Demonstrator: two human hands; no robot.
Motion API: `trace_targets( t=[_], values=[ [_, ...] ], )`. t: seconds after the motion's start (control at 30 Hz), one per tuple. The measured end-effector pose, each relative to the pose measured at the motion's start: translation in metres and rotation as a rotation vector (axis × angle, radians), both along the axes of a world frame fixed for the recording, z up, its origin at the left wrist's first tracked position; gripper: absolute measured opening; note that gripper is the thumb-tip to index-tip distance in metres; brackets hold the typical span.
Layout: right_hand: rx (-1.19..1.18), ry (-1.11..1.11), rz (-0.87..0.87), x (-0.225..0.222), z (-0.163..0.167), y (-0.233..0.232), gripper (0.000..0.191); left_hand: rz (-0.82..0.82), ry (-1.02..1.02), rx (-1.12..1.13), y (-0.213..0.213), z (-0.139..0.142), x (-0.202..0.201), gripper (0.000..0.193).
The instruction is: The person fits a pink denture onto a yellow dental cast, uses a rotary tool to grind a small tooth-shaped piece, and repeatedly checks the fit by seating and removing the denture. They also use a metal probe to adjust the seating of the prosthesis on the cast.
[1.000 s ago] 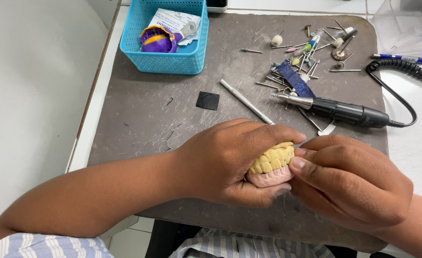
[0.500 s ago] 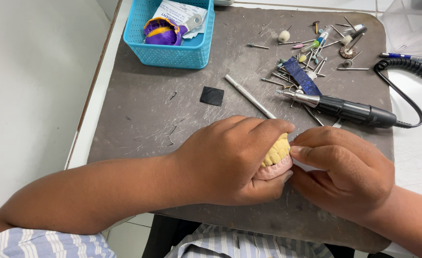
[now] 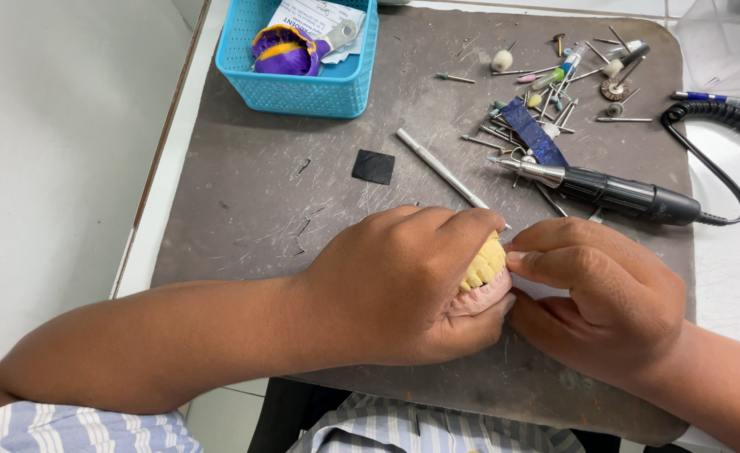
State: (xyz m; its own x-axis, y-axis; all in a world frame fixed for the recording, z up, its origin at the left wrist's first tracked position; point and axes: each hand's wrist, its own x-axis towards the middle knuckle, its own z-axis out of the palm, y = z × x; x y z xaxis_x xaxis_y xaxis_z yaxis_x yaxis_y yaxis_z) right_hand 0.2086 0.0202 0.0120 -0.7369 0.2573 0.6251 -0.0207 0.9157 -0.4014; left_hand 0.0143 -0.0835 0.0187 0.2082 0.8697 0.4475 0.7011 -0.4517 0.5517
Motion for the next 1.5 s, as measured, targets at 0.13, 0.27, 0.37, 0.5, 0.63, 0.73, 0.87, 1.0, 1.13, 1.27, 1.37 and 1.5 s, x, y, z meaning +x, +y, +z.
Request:
trace_targets(
  t=[0.13,0.27,0.37,0.5,0.63,0.73,0.87,1.0,1.13,1.27,1.37,1.5],
  values=[
    [0.002,0.003,0.001,0.0,0.0,0.0,0.032,0.001,0.006,0.007,0.001,0.0,0.0,0.051],
    [0.0,0.012,0.017,0.0,-0.001,0.0,0.032,-0.015,-0.007,0.008,0.001,0.0,-0.001,0.05],
    [-0.007,0.013,0.017,0.001,-0.001,0.0,0.034,-0.03,-0.018,-0.005,0.001,0.0,-0.002,0.048],
    [-0.007,0.01,0.016,0.001,-0.002,0.0,0.034,-0.035,-0.026,0.0,0.001,0.0,-0.002,0.048],
    [-0.005,-0.003,0.017,0.0,-0.001,0.001,0.035,-0.024,-0.021,-0.014,0.002,0.001,-0.001,0.047],
    [-0.006,-0.004,0.031,0.0,-0.001,0.002,0.036,-0.022,-0.022,-0.022,0.002,0.0,-0.001,0.046],
    [-0.008,-0.01,0.033,0.003,-0.005,0.003,0.036,-0.031,-0.026,-0.018,0.002,-0.001,-0.001,0.046],
    [-0.037,-0.011,0.01,0.009,-0.013,0.004,0.039,-0.014,-0.022,-0.058,0.001,0.0,-0.001,0.046],
    [-0.168,0.022,-0.016,0.02,-0.018,0.012,0.056,-0.277,-0.242,-0.029,0.013,-0.002,-0.013,0.052],
    [-0.052,0.082,0.077,0.031,-0.015,0.023,0.063,-0.48,-0.361,0.057,0.021,-0.013,-0.024,0.058],
    [-0.146,0.066,0.077,0.032,-0.011,0.025,0.067,-0.477,-0.392,-0.093,0.02,-0.018,-0.024,0.062],
    [-0.078,0.107,0.081,0.03,-0.003,0.023,0.066,-0.479,-0.397,-0.083,0.019,-0.014,-0.024,0.062]
  ],
)
